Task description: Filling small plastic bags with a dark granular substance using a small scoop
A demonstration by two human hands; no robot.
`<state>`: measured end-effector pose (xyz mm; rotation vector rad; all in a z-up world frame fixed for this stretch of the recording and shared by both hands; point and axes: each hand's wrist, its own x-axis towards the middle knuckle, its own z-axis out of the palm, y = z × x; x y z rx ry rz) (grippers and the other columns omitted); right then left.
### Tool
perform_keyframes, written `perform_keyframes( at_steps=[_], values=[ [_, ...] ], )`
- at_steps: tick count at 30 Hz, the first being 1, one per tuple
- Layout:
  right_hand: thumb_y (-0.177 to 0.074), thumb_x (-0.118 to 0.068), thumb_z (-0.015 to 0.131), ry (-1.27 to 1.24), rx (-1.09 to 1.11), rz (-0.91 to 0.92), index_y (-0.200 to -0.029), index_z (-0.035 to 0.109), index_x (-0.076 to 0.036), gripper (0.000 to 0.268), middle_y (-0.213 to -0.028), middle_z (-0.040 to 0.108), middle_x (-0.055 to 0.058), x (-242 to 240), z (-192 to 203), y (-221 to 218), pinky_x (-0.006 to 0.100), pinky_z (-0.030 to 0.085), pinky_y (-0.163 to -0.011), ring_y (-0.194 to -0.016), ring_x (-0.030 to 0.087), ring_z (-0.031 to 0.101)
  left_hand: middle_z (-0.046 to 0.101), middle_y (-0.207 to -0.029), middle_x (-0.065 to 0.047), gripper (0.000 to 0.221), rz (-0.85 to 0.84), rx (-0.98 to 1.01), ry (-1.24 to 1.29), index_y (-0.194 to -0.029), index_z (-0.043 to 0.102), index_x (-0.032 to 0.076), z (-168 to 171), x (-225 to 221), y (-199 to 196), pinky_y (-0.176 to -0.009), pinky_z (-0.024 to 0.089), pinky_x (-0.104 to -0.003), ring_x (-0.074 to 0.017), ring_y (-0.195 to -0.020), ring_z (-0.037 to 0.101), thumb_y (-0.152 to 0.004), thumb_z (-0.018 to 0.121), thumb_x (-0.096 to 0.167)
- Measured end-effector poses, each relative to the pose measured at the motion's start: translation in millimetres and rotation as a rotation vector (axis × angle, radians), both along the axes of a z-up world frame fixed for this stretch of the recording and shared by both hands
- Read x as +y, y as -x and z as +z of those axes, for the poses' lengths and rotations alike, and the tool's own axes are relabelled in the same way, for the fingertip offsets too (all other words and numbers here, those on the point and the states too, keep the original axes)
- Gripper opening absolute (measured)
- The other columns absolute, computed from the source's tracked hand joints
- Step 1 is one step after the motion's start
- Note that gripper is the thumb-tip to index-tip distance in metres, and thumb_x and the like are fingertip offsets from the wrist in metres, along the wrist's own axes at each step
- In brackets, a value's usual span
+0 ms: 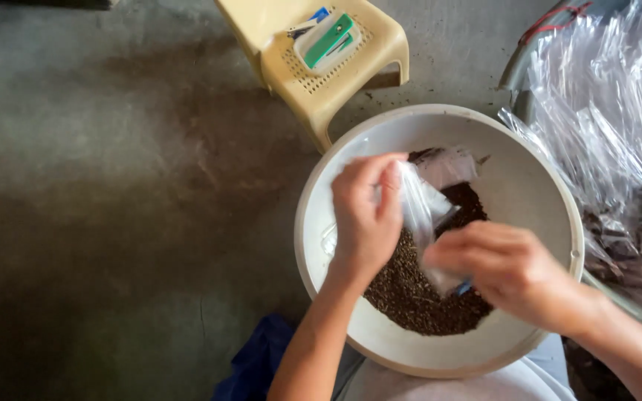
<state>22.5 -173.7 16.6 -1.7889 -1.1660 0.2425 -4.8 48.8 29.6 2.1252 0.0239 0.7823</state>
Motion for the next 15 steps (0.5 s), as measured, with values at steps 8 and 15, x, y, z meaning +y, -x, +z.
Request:
perform_keyframes(
  at_steps=[8, 15],
  values=[
    [-0.097, 0.005, 0.066, -0.152, -0.057, -0.377, -0.101, 0.071, 0.001, 0.008, -0.104, 0.065, 0.019, 4, 34, -2, 0.03, 0.052, -0.085, -0.09, 0.023, 0.067, 0.054, -0.067, 0.004, 0.03, -0.153, 0.201, 0.27, -0.094, 0.06, 0.008, -18, -29, 21, -0.044, 0.033, -0.02, -0.0055, -0.054, 0.046, -0.103, 0.057, 0.036],
    [-0.107, -0.034, 0.039, -0.106, 0.008, 0.315, -0.113, 0.069, -0.01, 0.039, -0.121, 0.061, 0.014, 12, 9, 14, 0.033, 0.056, -0.074, -0.079, 0.021, 0.065, 0.069, -0.089, -0.007, 0.027, -0.223, 0.556, 0.741, -0.097, 0.058, 0.009, -24, -33, 28, -0.07, 0.058, -0.025, -0.0159, -0.079, 0.073, -0.085, 0.078, 0.024]
  ],
)
